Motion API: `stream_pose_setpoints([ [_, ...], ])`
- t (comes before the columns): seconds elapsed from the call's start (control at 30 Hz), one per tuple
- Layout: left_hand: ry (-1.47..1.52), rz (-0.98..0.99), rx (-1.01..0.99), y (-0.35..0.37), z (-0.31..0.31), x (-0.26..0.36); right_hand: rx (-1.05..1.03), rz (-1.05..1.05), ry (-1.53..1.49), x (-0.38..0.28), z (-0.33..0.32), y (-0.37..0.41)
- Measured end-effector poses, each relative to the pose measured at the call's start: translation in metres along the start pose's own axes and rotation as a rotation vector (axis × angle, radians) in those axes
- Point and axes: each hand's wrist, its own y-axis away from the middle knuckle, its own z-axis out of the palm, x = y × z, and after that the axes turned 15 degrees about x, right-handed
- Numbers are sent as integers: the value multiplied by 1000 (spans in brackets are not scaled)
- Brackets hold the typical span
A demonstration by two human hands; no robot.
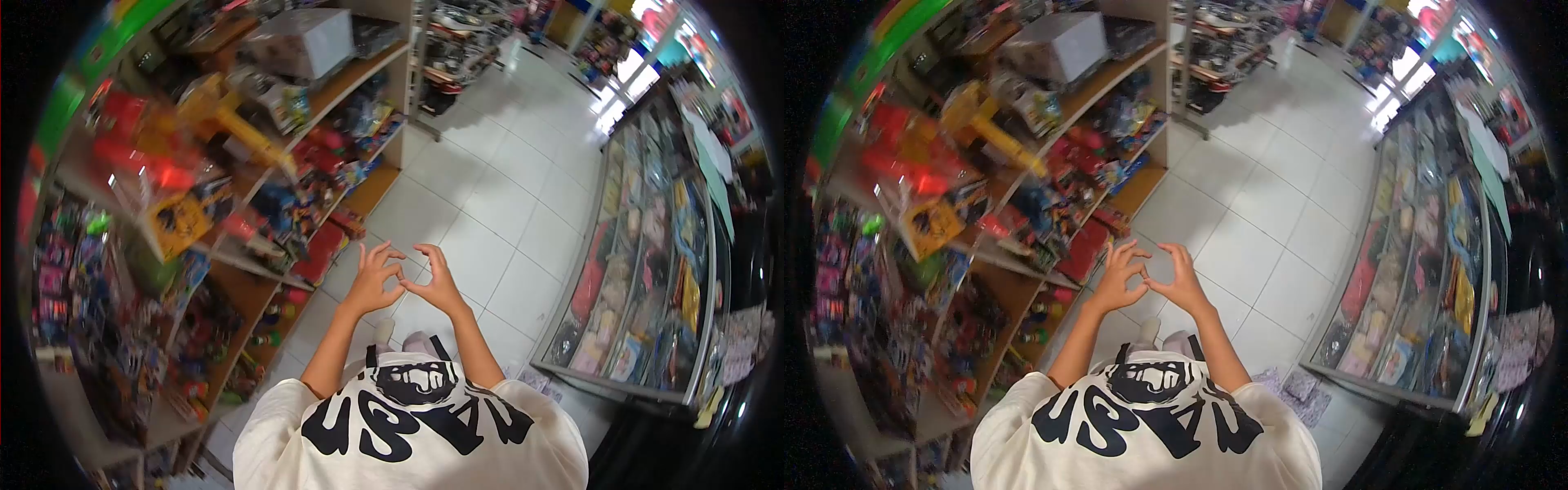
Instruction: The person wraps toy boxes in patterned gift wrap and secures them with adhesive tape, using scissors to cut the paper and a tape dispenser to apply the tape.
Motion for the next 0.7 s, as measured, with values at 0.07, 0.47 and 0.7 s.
stream_pose_setpoints([
  [0.07,-43,-50,74,22,-17,0,-108,-29,-49,-9,19,5],
  [0.47,-232,-369,445,161,-35,57,-412,-191,113,-54,43,67],
  [0.7,-385,-481,752,227,-85,64,-517,-350,30,-97,110,92],
])
